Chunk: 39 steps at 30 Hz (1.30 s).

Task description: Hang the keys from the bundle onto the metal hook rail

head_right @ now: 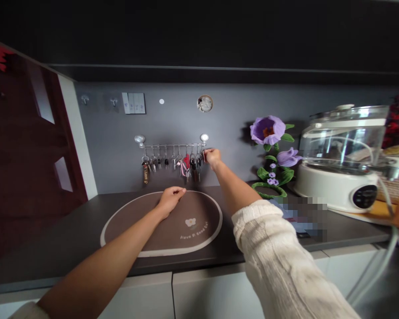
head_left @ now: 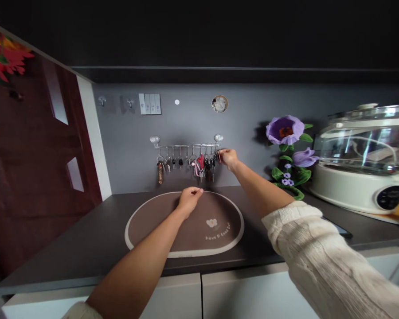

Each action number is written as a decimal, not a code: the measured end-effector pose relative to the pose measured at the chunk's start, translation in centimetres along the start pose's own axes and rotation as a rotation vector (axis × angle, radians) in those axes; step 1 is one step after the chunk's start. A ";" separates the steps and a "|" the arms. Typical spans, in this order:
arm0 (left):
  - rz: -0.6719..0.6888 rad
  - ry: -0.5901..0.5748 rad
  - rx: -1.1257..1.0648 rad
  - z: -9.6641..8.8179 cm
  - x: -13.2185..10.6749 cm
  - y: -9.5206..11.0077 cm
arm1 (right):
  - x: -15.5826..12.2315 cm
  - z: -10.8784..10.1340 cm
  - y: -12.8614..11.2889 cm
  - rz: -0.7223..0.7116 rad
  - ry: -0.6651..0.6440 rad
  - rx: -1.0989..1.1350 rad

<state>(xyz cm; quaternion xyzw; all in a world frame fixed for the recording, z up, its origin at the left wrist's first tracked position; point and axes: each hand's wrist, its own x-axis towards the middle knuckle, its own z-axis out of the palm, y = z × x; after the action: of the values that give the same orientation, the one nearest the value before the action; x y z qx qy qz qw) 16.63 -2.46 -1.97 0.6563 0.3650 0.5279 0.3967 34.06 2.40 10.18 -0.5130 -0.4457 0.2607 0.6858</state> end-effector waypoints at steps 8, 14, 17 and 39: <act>-0.033 -0.008 -0.016 -0.2 0.0 0.2 | 0.8 -0.4 1.6 0.027 -0.006 -0.008; -0.050 0.016 -0.009 -0.3 -0.3 0.7 | 1.0 -0.2 3.2 -0.008 0.007 0.041; -0.059 0.019 -0.005 -0.3 -0.3 0.7 | 1.2 0.1 3.7 -0.055 0.037 0.014; 0.203 0.005 -0.164 -4.0 -4.0 5.8 | -13.4 -1.6 0.0 -0.220 -0.226 0.088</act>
<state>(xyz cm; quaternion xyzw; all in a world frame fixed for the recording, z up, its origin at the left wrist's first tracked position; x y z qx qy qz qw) 12.39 -7.96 2.21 0.6540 0.2535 0.5949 0.3925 29.24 -9.28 5.41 -0.3980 -0.5616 0.2592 0.6775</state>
